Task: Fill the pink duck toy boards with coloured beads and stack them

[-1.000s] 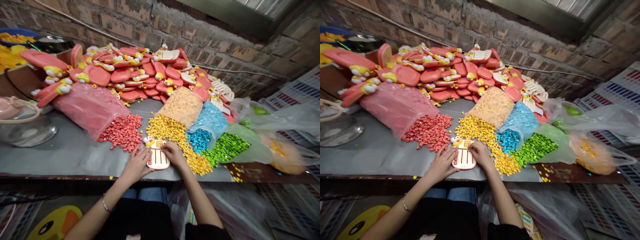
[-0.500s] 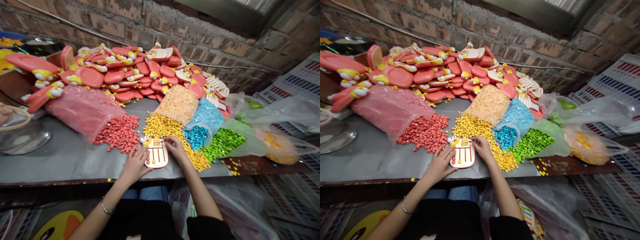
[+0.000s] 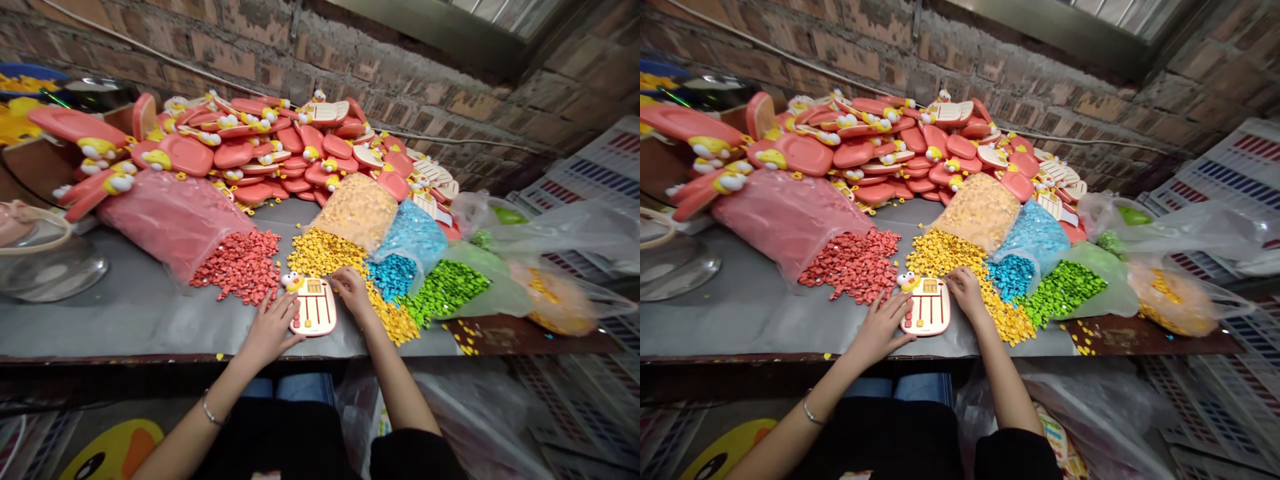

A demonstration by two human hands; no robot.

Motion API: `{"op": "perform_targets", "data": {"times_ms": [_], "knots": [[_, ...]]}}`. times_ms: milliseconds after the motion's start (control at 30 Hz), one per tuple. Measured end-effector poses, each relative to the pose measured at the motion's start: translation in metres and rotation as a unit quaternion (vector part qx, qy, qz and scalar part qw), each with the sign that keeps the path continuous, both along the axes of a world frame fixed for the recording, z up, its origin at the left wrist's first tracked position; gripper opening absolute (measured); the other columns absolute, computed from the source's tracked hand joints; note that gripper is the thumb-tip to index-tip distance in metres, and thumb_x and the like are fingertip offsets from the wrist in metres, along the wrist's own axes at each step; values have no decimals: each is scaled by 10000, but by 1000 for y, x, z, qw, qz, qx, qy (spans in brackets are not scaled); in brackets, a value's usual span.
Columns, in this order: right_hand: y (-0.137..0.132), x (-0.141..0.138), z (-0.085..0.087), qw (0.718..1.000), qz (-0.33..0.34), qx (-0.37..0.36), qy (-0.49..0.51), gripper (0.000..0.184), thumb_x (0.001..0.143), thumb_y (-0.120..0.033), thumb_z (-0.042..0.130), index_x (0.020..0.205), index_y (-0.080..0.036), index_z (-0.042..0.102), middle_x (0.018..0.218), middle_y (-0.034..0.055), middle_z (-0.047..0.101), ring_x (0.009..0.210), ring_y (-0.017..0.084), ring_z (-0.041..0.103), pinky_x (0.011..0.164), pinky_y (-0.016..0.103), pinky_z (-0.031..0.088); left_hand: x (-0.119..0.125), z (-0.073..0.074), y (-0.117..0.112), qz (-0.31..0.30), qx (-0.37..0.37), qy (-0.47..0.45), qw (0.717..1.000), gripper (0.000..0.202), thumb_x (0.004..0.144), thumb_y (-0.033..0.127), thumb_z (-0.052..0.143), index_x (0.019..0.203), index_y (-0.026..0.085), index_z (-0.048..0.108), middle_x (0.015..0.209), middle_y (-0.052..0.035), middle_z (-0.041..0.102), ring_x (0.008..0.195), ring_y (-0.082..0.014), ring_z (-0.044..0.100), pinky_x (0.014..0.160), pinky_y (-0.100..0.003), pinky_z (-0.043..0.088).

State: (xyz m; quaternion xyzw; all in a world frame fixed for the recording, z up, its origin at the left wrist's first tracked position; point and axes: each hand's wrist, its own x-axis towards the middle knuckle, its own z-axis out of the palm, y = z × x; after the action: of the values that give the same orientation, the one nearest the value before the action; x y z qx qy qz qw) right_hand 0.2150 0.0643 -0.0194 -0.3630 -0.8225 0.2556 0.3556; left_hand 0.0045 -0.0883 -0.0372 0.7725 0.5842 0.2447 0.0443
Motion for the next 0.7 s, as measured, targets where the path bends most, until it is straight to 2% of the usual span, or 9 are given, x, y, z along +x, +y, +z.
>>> {"op": "perform_targets", "data": {"times_ms": [133, 267, 333, 433, 533, 700], "knots": [[-3, -7, 1, 998, 53, 0, -33, 121, 889, -159, 571, 902, -220, 675, 912, 49, 624, 864, 186, 594, 772, 320, 486, 0, -1, 0, 3, 6, 0, 1000, 566, 857, 469, 638, 1326, 173, 524, 1430, -125, 492, 1325, -300, 440, 1173, -539, 147], [1, -15, -1, 990, 34, 62, -125, 123, 868, -123, 603, 834, -200, 692, 823, 59, 631, 821, 204, 558, 746, 334, 449, 0, -1, 0, 0, 11, 3, 1000, 553, 862, 471, 630, 1317, 172, 533, 1424, -125, 499, 1323, -300, 443, 1177, -543, 129], [2, -14, 0, 986, 45, 66, -149, 119, 848, -104, 628, 803, -193, 692, 790, 55, 638, 806, 203, 552, 737, 328, 435, 0, -1, 0, 1, 12, 5, 1000, 557, 857, 475, 636, 1310, 167, 538, 1420, -126, 503, 1318, -300, 448, 1179, -545, 122], [-1, -8, 4, 985, 82, 33, -151, 116, 833, -96, 647, 782, -190, 692, 755, 40, 641, 774, 189, 562, 719, 307, 431, 0, 0, 1, 3, 14, 7, 1000, 554, 856, 481, 634, 1307, 170, 545, 1409, -130, 514, 1312, -301, 457, 1179, -546, 127], [-8, -3, 8, 987, 103, -13, -121, 144, 815, -78, 649, 872, -197, 708, 832, 45, 688, 815, 191, 602, 749, 309, 447, 0, 0, 1, 1, 13, 11, 1000, 556, 860, 482, 626, 1318, 179, 539, 1407, -135, 515, 1313, -301, 457, 1178, -549, 138], [-15, -11, 2, 993, 66, -76, -66, 234, 789, -100, 654, 990, -208, 704, 937, 60, 711, 829, 192, 640, 758, 322, 488, 0, -2, 1, 7, 7, 25, 1000, 571, 851, 459, 639, 1330, 168, 526, 1432, -145, 484, 1329, -320, 434, 1163, -562, 176]]}}
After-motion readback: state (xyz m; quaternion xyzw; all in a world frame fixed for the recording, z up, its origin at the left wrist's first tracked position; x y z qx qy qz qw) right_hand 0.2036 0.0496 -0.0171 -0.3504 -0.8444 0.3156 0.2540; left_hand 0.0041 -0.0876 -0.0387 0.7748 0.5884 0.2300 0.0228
